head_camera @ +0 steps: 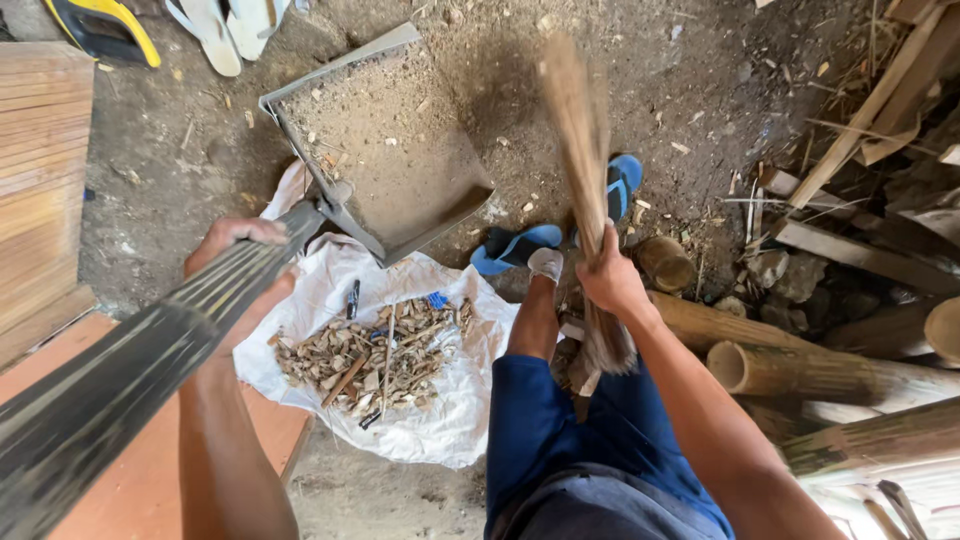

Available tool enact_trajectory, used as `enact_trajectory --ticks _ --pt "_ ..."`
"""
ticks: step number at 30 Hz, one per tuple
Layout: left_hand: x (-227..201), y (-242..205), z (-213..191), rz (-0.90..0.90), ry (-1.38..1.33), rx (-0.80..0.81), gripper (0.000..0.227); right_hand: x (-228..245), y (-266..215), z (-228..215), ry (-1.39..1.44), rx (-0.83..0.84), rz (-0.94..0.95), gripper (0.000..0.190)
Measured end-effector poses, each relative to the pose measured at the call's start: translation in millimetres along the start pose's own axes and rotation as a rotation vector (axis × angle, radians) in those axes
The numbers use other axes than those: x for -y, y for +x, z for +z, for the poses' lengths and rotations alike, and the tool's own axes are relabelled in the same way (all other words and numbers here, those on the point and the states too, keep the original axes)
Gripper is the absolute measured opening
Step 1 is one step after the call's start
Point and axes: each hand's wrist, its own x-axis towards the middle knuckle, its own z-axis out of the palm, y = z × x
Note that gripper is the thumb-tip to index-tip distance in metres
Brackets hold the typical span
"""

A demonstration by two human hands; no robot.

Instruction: The person sweeps scattered wood chips and debris from the floor into a dustpan using a broom, then empties the dustpan into a large white sack. The person repeats the sweeping and emptying process multiple times to collect the debris.

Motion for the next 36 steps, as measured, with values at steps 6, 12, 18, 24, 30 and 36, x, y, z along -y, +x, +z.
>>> enact_trajectory --ticks 6,12,18,24,30,36 --pt "14.9 -14.6 29.0 -0.148 0.136 -0.030 0.045 92.1 41.3 94.5 -0.072 0.371 -0.075 0.083" --pt "43.6 -43.0 36.0 -0.147 0.055 -0.101 0.046 37.2 -32.5 67.6 0.061 0.201 -0.177 0.090" --pt "40.5 -56.8 1.4 -0.182 0.027 0.056 0.050 34.6 -6.2 119.0 0.270 0.137 -0.045 0.083" --pt "26.0 -32.3 -7.2 -0.157 -0.035 0.289 0.052 -7.8 -32.6 172.8 0.793 -0.029 -0.127 0.073" --pt "30.4 4.2 8.1 -0.428 -0.187 0.346 0.037 59.9 -1.9 172.9 1.169 0.241 0.290 0.038" --pt "22.1 13.0 23.3 -0.119 -0.049 0.257 0.048 21.5 -30.0 119.8 0.983 0.297 -0.165 0.044"
